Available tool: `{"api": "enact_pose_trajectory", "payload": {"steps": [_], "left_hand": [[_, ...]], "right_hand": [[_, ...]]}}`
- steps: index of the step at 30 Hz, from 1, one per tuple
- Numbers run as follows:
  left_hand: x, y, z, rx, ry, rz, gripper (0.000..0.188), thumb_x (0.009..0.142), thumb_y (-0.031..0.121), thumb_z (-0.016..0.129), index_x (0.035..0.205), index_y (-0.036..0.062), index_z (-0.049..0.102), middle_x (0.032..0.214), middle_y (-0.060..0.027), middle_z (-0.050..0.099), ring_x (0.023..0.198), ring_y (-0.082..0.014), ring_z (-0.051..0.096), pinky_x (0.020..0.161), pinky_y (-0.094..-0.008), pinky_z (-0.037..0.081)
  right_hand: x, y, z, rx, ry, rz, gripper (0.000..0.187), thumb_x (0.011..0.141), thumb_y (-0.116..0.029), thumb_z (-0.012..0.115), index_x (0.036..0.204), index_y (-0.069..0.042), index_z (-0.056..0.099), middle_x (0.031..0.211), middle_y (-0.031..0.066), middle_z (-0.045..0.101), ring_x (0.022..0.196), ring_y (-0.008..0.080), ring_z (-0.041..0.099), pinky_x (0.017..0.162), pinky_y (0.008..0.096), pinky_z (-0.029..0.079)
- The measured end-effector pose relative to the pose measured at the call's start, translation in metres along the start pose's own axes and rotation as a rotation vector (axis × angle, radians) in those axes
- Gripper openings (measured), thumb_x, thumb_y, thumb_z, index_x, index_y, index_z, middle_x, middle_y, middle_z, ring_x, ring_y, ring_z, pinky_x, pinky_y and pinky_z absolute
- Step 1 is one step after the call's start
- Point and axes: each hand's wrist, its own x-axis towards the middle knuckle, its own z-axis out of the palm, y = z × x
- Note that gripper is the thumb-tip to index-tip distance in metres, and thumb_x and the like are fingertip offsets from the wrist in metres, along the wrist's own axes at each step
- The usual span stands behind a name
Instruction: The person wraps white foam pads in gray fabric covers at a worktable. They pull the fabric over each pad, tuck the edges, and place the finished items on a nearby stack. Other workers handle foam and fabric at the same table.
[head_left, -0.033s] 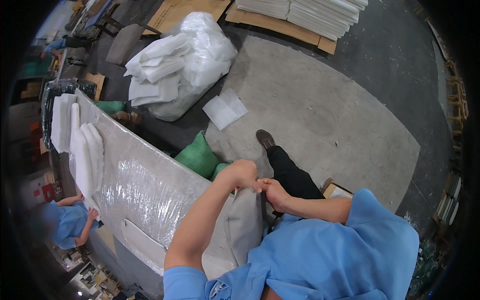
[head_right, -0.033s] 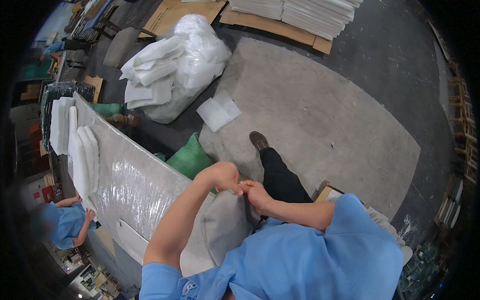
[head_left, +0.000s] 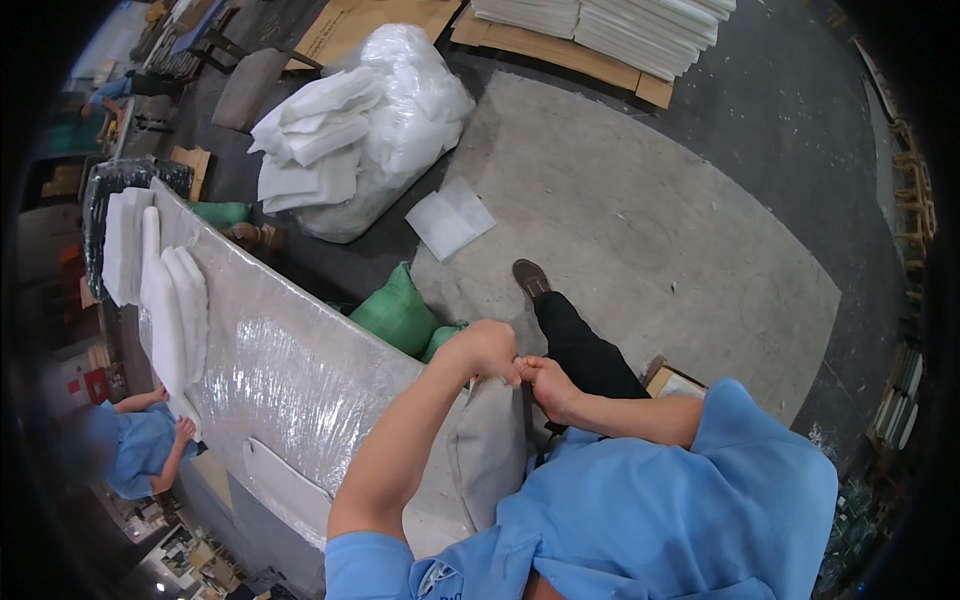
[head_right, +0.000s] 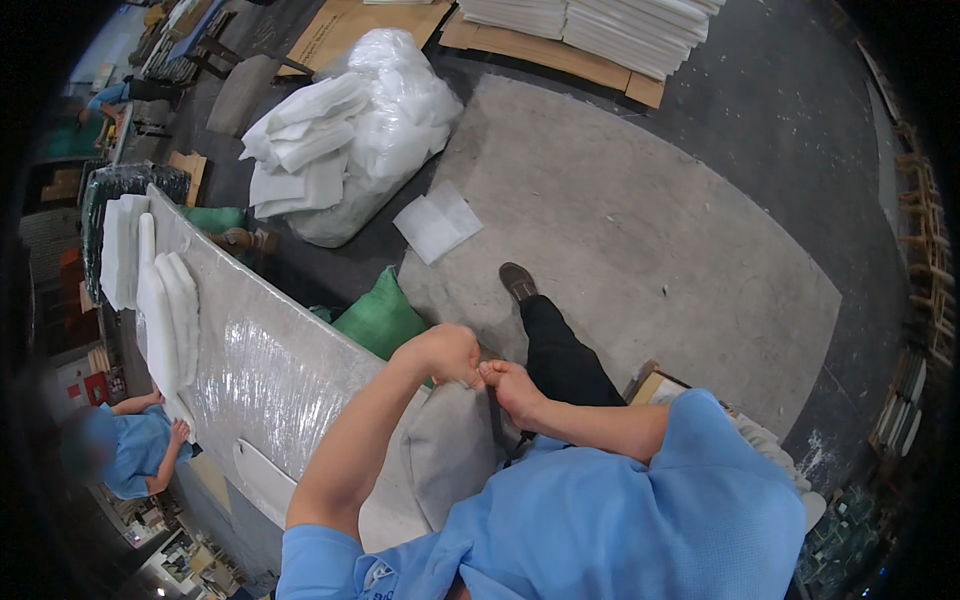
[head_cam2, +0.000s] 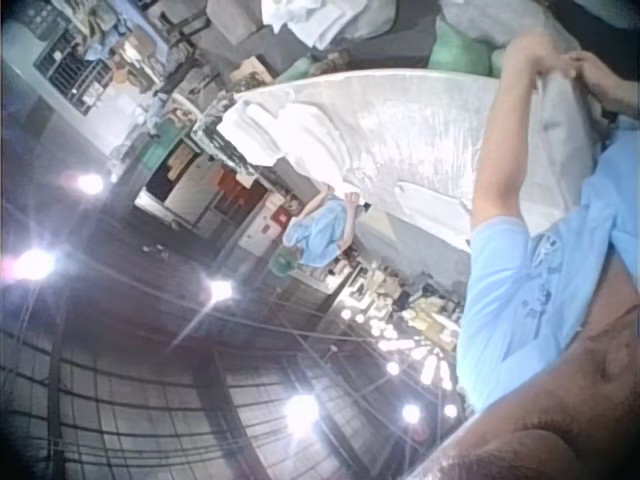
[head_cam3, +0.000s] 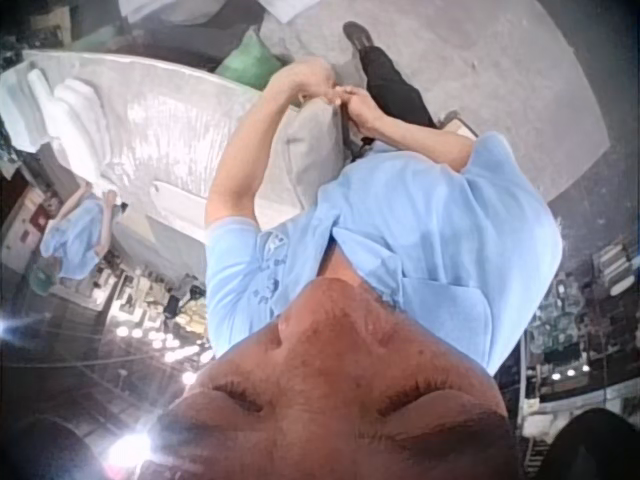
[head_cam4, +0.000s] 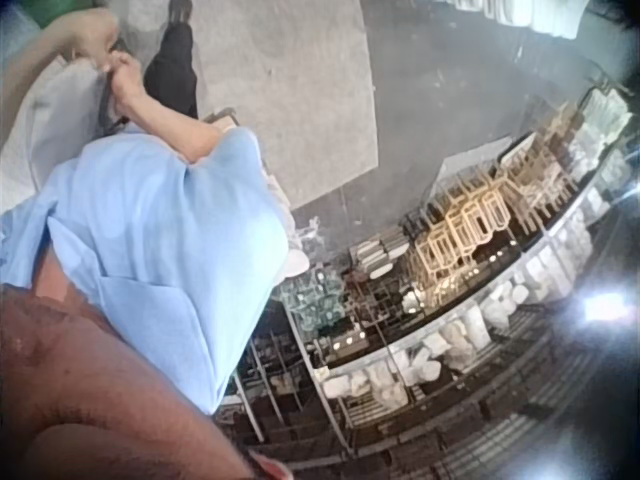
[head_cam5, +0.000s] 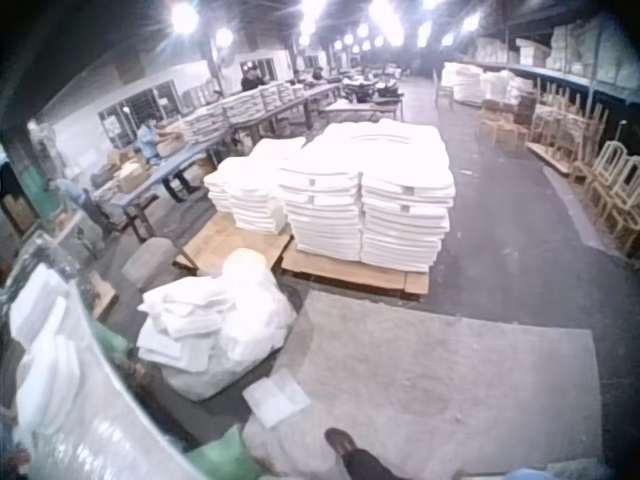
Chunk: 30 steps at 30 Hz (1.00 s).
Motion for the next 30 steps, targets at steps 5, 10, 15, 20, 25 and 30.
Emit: {"api": "enact_pose_trajectory", "payload": {"steps": [5,10,15,20,25,30], "left_hand": [[0.013,-0.03,0.018,-0.398,0.14,-0.043,0.027,0.083,0.025,0.082,0.078,-0.0002,0.074,0.065,-0.0094,0.068,0.057,-0.0193,0.066,0.054,-0.0338,0.054],[0.037,-0.063,0.07,-1.252,0.313,0.027,0.021,0.093,0.02,0.078,0.079,0.0056,0.073,0.069,0.0016,0.065,0.057,-0.0093,0.056,0.051,-0.0279,0.042],[0.046,-0.065,0.086,-1.471,0.489,-0.025,0.024,0.093,0.019,0.078,0.076,0.0046,0.069,0.067,-0.0005,0.064,0.056,-0.0106,0.057,0.05,-0.03,0.044],[0.072,-0.082,0.112,-1.369,0.625,-0.131,0.026,0.089,0.019,0.079,0.072,0.0013,0.07,0.065,-0.0049,0.066,0.055,-0.0148,0.058,0.052,-0.0349,0.047],[0.077,-0.088,0.133,-1.095,0.683,-0.245,0.031,0.081,0.03,0.076,0.075,-0.0005,0.075,0.073,-0.0202,0.07,0.065,-0.0288,0.07,0.065,-0.0436,0.055],[0.08,-0.091,0.133,-0.977,0.737,-0.207,0.037,0.08,0.036,0.073,0.077,0.0005,0.078,0.087,-0.0271,0.073,0.083,-0.0382,0.075,0.078,-0.0476,0.058]], "right_hand": [[0.016,0.002,-0.003,0.016,0.026,-0.035,0.021,0.107,-0.024,0.059,0.1,-0.008,0.072,0.094,-0.0008,0.068,0.09,0.01,0.056,0.086,0.029,0.043],[0.036,0.006,-0.005,0.054,0.126,-0.014,0.025,0.107,-0.026,0.058,0.097,-0.008,0.072,0.09,0.0008,0.067,0.086,0.0122,0.055,0.083,0.0322,0.044],[0.063,0.005,0.002,-0.076,0.263,0.124,0.026,0.107,-0.026,0.058,0.096,-0.007,0.072,0.086,0.0044,0.065,0.083,0.0153,0.056,0.077,0.0379,0.046],[0.068,0.001,0.013,-0.153,0.3,0.215,0.027,0.106,-0.022,0.055,0.095,-0.005,0.072,0.088,0.0086,0.068,0.082,0.0191,0.06,0.073,0.0426,0.05],[0.071,0.009,0.016,-0.196,0.201,0.196,0.025,0.105,-0.026,0.058,0.097,-0.008,0.072,0.089,0.0066,0.07,0.083,0.0209,0.067,0.074,0.0427,0.054],[0.074,0.004,0.023,-0.062,0.242,0.363,0.022,0.101,-0.026,0.061,0.097,-0.007,0.073,0.093,0.0092,0.073,0.083,0.0242,0.07,0.078,0.0427,0.056]]}}
